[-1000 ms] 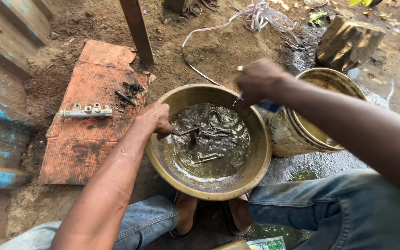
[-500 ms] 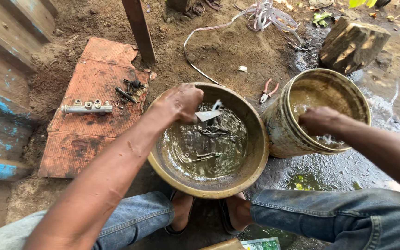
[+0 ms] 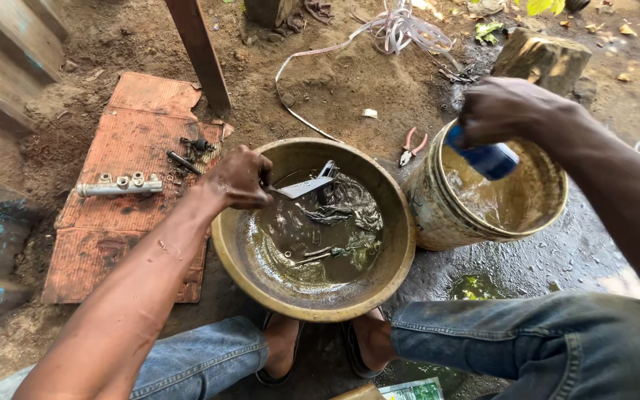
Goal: The person scrubs a dark mechanical component in a basin of murky liquid using a cloth and a wire brush. They repeatedly dip the part into the liquid, scrub its surfaces, and rinse it with water poured from a bottle. The cleaned part is eventually placed on a nearby cardboard sheet.
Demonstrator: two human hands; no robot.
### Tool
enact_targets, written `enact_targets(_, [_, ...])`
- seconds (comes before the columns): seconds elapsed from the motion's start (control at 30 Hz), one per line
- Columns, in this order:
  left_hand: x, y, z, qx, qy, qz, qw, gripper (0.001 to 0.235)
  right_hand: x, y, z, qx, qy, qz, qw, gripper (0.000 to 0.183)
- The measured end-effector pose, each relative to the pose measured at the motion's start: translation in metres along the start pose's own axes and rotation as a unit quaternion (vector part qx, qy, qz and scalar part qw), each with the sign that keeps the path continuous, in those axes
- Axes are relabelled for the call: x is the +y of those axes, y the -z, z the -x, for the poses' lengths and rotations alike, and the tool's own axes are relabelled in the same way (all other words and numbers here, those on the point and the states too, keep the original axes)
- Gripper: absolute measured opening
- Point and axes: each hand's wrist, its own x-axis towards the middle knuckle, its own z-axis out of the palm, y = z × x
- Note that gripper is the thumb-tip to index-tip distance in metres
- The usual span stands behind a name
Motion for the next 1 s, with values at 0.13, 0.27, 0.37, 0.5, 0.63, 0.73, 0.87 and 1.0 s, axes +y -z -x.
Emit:
enact_targets(0.13, [-0.001, 0.004, 0.003, -0.015, 0.024, -0.037, 0.999, 0.007, -0.072, 0.021, -0.004, -0.023, 0.103, 0.113, 0.988, 0.039])
enact_targets(0.27, [0.006, 0.01, 0.008, -0.025, 0.061, -0.004, 0.998, 0.004, -0.123, 0.022, -0.02, -0.007, 0.165, 0.217, 0.962, 0.03])
enact_targets(0.37, [0.01, 0.014, 0.011, -0.026, 0.059, 0.02, 0.998, 0.004, -0.14, 0.022, -0.028, 0.012, 0.173, 0.237, 0.956, 0.028])
enact_targets(0.5, [0.012, 0.016, 0.013, 0.003, 0.046, 0.018, 0.999, 0.009, -0.153, 0.026, -0.026, 0.032, 0.196, 0.248, 0.948, 0.036])
enact_targets(0.63, [0.018, 0.016, 0.012, 0.002, 0.051, -0.006, 0.999, 0.005, -0.163, 0.029, -0.018, 0.033, 0.207, 0.253, 0.945, 0.042])
enact_targets(0.73, [0.026, 0.019, 0.01, 0.021, 0.043, -0.006, 0.999, 0.006, -0.164, 0.029, -0.016, 0.06, 0.21, 0.252, 0.943, 0.036])
enact_targets(0.87, [0.038, 0.022, 0.011, 0.032, 0.035, -0.024, 0.999, 0.007, -0.136, 0.028, -0.018, 0.076, 0.162, 0.247, 0.952, 0.023])
enact_targets(1.0, [0.044, 0.026, 0.017, 0.047, 0.027, -0.05, 0.997, 0.011, -0.076, 0.019, -0.021, 0.012, 0.01, 0.223, 0.975, 0.041])
